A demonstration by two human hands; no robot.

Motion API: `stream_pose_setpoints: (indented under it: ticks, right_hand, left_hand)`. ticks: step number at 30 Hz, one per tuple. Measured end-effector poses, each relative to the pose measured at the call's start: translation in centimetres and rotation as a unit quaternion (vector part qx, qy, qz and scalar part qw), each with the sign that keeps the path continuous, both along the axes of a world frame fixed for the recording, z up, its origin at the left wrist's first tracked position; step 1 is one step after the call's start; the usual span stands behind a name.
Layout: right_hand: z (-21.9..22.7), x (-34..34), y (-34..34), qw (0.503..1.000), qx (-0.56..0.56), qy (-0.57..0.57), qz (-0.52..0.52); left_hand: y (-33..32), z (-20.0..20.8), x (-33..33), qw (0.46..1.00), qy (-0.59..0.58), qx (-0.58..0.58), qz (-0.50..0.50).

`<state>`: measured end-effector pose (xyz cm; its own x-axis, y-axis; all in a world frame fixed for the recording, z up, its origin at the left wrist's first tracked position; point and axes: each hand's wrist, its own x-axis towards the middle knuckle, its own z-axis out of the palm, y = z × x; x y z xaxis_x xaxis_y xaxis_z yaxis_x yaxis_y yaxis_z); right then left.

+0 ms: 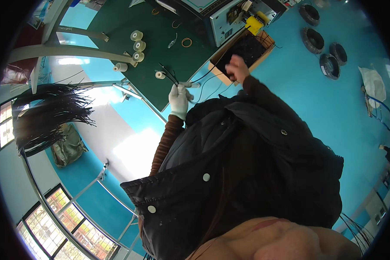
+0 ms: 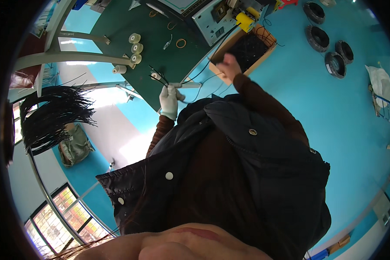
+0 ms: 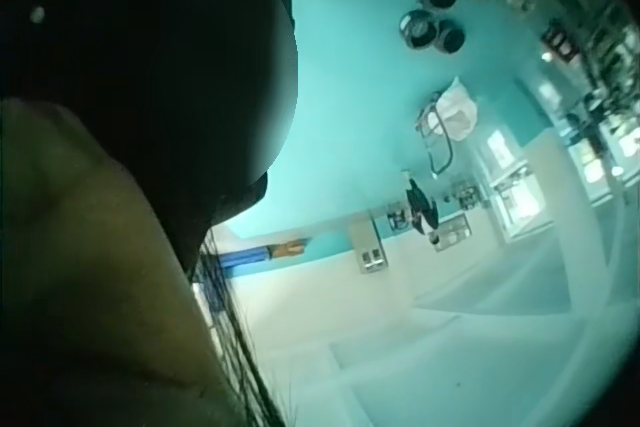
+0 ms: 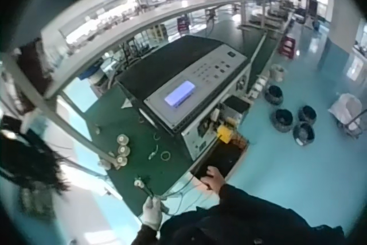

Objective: The person gathers wires one by one from a box into a bunch by hand, wraps tape around the wires, and hangs the bundled wires onto a rack.

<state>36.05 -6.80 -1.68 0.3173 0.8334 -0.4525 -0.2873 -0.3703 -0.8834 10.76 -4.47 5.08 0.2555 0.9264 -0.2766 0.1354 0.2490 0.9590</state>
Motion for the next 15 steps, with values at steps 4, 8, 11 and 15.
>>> stream_pose_setpoints:
  ticks: [4, 8, 11, 15]
  right_hand:
    - [2.5, 3.2, 4.4, 0.989, 0.050, 0.136, 0.003]
    - [2.3, 3.6, 5.3, 0.989, 0.073, 0.120, 0.038]
    - [2.5, 2.3, 5.4, 0.998, 0.063, 0.022, 0.007]
    - [2.9, 1.9, 4.8, 0.996, 0.075, -0.021, -0.043]
  left_hand:
    - [-0.7, 0.1, -1.9, 0.998, 0.053, -0.026, -0.008]
    - [-1.5, -0.8, -4.1, 0.951, 0.303, 0.062, 0.005]
    - [-2.2, -2.0, -6.5, 0.936, 0.343, 0.078, -0.007]
    - [-1.9, -2.4, -7.2, 0.942, 0.335, 0.017, -0.018]
